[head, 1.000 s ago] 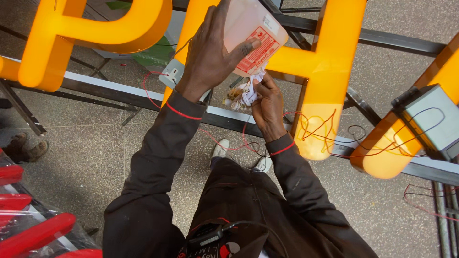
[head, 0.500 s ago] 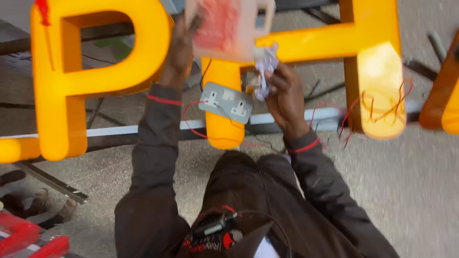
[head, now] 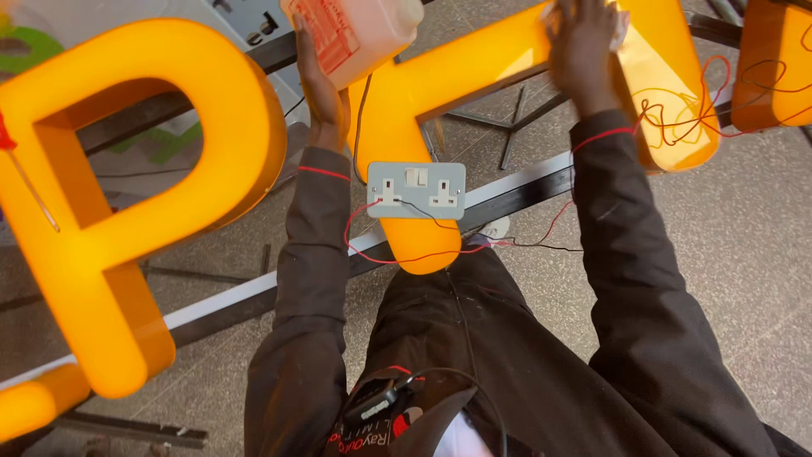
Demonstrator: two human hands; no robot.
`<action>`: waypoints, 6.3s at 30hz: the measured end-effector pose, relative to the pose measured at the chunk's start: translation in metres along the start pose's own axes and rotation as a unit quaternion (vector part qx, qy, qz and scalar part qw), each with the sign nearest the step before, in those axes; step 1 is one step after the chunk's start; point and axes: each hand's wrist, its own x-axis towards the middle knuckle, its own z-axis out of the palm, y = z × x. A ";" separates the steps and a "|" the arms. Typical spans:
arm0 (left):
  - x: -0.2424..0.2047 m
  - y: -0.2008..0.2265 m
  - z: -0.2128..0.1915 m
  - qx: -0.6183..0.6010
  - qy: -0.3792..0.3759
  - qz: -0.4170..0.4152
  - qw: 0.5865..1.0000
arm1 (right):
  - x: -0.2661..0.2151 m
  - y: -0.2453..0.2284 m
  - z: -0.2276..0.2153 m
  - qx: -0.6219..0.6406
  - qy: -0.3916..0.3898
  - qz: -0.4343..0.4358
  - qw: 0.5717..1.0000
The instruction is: The person pours a liquid from a white plastic container onto a cloth and wipes the surface of large orange letters mounted on a metal frame. The person moves along the letters, cleaning different sections while holding the container in one hand and the cloth in the other.
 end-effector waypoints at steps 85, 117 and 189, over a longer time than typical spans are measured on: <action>-0.059 0.055 -0.045 0.136 0.199 0.064 0.968 | 0.072 -0.135 0.064 0.528 -0.344 0.105 0.770; 0.023 -0.013 0.035 0.171 -0.093 -0.082 0.977 | 0.006 0.033 -0.016 0.208 -0.260 0.145 0.932; 0.057 -0.219 0.280 0.196 0.367 0.142 0.898 | 0.119 0.218 0.052 0.075 -0.277 -0.288 0.913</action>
